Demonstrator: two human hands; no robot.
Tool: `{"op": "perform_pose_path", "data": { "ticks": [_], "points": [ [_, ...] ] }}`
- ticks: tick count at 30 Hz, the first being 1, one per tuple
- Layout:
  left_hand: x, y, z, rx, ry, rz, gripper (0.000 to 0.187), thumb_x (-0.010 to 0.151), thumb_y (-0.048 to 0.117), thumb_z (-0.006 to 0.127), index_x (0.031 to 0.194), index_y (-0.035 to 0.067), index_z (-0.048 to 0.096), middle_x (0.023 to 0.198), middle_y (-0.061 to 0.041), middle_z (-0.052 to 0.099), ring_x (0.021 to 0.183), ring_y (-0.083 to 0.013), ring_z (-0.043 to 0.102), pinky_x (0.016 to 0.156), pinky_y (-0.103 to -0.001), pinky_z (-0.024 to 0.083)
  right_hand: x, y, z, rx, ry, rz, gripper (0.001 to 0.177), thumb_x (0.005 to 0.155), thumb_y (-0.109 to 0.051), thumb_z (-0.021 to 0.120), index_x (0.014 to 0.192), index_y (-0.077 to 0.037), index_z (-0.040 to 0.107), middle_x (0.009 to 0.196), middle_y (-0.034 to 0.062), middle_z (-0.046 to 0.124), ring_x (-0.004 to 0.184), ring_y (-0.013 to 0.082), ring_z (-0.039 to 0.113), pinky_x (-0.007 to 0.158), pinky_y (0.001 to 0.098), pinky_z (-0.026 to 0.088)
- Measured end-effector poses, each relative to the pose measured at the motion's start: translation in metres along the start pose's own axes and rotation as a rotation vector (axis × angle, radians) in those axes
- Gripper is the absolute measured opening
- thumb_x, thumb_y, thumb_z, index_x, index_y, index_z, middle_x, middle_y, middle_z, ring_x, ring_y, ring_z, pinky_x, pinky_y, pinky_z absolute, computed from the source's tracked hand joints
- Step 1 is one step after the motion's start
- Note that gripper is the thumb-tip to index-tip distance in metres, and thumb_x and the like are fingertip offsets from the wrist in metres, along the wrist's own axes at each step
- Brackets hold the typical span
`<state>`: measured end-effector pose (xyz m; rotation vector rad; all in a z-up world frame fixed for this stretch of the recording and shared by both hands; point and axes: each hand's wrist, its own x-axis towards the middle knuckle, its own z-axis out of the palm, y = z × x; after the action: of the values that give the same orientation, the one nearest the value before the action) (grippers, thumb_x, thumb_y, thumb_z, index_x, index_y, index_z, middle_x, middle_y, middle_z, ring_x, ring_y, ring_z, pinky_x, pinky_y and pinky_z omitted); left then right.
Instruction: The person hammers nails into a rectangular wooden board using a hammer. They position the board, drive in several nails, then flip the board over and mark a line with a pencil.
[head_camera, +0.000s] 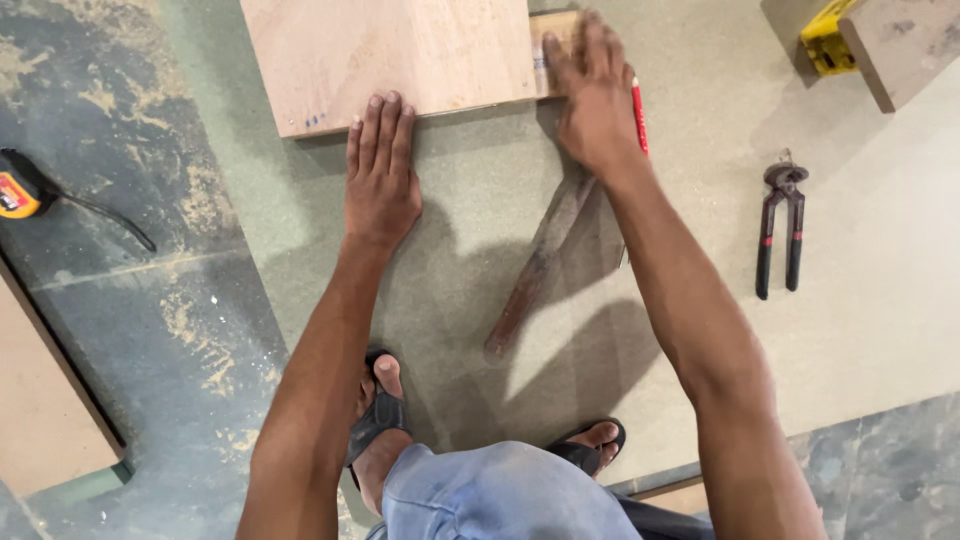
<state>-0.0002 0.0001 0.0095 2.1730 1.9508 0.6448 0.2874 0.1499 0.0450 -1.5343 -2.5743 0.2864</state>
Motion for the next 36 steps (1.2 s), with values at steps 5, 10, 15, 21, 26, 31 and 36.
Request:
{"op": "perform_pose_path", "data": {
  "ticks": [5,10,15,21,26,31,36],
  "points": [
    [-0.002,0.000,0.002,0.046,-0.027,0.002,0.082,0.096,-0.006,0.057,0.169,0.009,0.021,0.176,-0.007,0.021,0.164,-0.0239,0.017,0.137,-0.046,0.015,-0.020,0.000,-0.011,0.162,0.036,0.056,0.058,0.089,0.015,0.055,0.137,-0.014,0.066,0.169,0.0105,0.041,0.157,0.0351,0.038,0.134,0.0472,0.039],
    [-0.001,-0.003,0.002,0.038,0.001,0.014,0.082,0.098,-0.004,0.057,0.169,0.010,0.018,0.176,-0.005,0.019,0.164,-0.0223,0.014,0.137,-0.045,0.014,-0.006,0.000,-0.011,0.059,-0.025,0.111,0.082,0.074,0.018,0.054,0.151,-0.007,0.062,0.162,0.0289,0.032,0.144,0.0490,0.031,0.116,0.0585,0.032],
    [-0.004,-0.003,0.006,0.042,-0.012,0.002,0.082,0.097,-0.004,0.056,0.169,0.011,0.019,0.176,-0.005,0.019,0.164,-0.0222,0.014,0.137,-0.044,0.014,-0.024,0.002,-0.019,-0.039,-0.102,0.085,0.052,0.090,0.010,0.062,0.131,-0.023,0.063,0.168,0.0173,0.029,0.151,0.0405,0.031,0.123,0.0570,0.030],
    [0.001,-0.001,0.000,0.000,0.008,0.001,0.080,0.097,-0.004,0.055,0.168,0.011,0.021,0.175,-0.004,0.021,0.163,-0.0212,0.016,0.136,-0.044,0.016,0.009,0.004,-0.009,0.157,-0.264,0.231,0.092,0.078,0.002,0.065,0.161,-0.015,0.028,0.162,0.0297,0.016,0.147,0.0504,0.012,0.116,0.0654,0.015],
    [-0.006,0.000,0.001,0.028,0.038,0.004,0.073,0.100,-0.005,0.051,0.167,0.009,0.027,0.175,-0.006,0.024,0.163,-0.0222,0.019,0.137,-0.044,0.017,-0.009,-0.024,-0.001,-0.568,-0.279,0.055,0.078,0.094,-0.009,0.055,0.166,0.010,0.030,0.159,0.0499,0.020,0.147,0.0643,0.010,0.119,0.0709,0.013],
    [0.002,-0.002,-0.001,-0.004,0.029,0.009,0.069,0.100,-0.003,0.049,0.166,0.006,0.029,0.174,-0.008,0.024,0.163,-0.0233,0.019,0.136,-0.045,0.016,0.007,-0.026,-0.032,-0.512,-0.460,0.097,0.054,0.097,-0.010,0.057,0.148,0.000,0.047,0.166,0.0373,0.025,0.155,0.0554,0.021,0.126,0.0650,0.020],
    [0.005,-0.001,-0.003,0.007,0.045,0.022,0.072,0.098,-0.006,0.049,0.166,0.004,0.028,0.174,-0.009,0.023,0.163,-0.0235,0.017,0.136,-0.045,0.015,0.010,-0.008,-0.036,-0.190,-0.248,0.122,0.094,0.077,0.007,0.064,0.164,-0.016,0.037,0.164,0.0321,0.024,0.145,0.0519,0.029,0.113,0.0616,0.030]
  ]
}}
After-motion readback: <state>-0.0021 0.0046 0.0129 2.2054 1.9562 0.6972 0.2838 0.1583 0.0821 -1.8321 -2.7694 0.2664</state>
